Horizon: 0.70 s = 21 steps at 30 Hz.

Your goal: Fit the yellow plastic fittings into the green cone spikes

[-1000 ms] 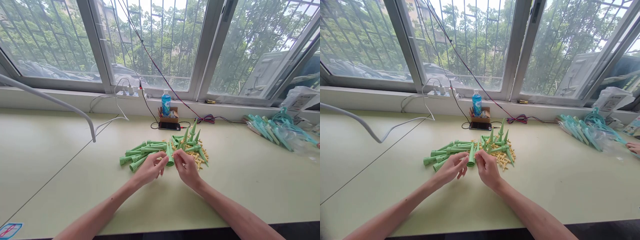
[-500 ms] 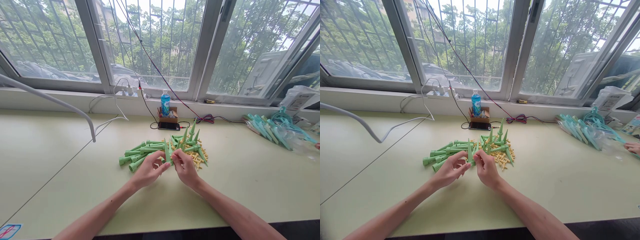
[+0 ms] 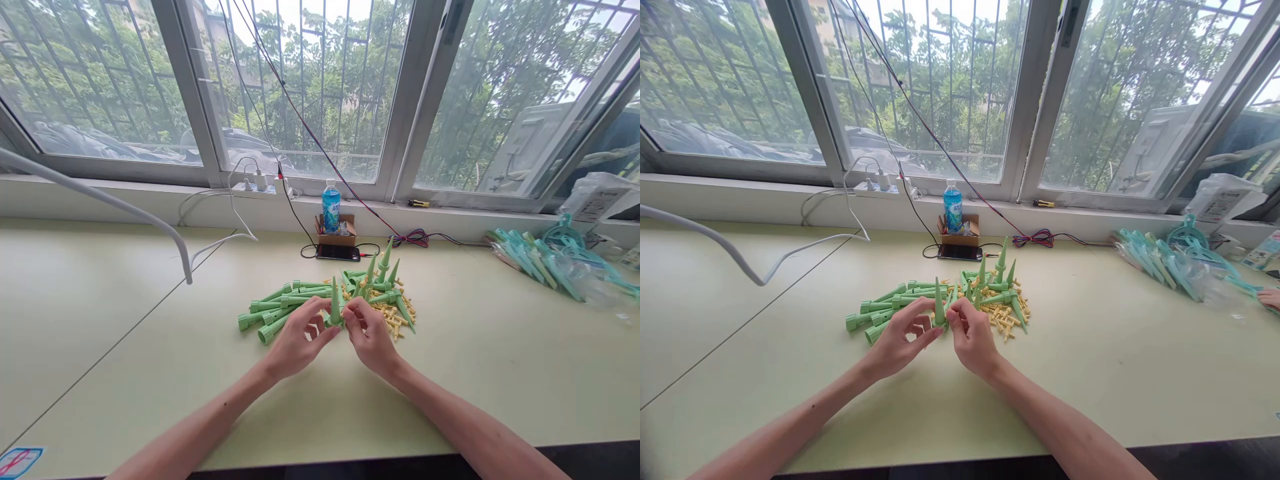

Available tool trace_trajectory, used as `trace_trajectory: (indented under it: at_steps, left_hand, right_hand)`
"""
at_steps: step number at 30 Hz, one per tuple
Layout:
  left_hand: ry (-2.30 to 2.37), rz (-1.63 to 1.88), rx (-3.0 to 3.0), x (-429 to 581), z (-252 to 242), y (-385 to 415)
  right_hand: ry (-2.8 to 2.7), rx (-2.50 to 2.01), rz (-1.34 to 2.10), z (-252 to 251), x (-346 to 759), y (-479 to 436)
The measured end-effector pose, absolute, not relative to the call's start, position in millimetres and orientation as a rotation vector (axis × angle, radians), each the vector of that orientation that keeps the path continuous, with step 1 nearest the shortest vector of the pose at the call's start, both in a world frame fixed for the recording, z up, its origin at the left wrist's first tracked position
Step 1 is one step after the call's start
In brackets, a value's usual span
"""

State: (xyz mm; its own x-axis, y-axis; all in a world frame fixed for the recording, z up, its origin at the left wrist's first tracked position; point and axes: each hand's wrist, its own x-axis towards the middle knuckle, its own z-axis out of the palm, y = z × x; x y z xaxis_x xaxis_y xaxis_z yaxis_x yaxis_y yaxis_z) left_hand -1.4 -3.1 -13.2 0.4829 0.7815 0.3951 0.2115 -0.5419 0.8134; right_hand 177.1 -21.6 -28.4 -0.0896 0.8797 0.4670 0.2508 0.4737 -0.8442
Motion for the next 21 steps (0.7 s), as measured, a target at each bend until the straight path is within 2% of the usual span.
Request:
trace_trajectory:
  at_steps: [21]
  left_hand:
    - [0.68, 1.227, 2.328, -4.6, -27.9, 6.4]
  right_hand:
    - [-1.472, -0.988, 0.96, -31.3, 177.2, -20.5]
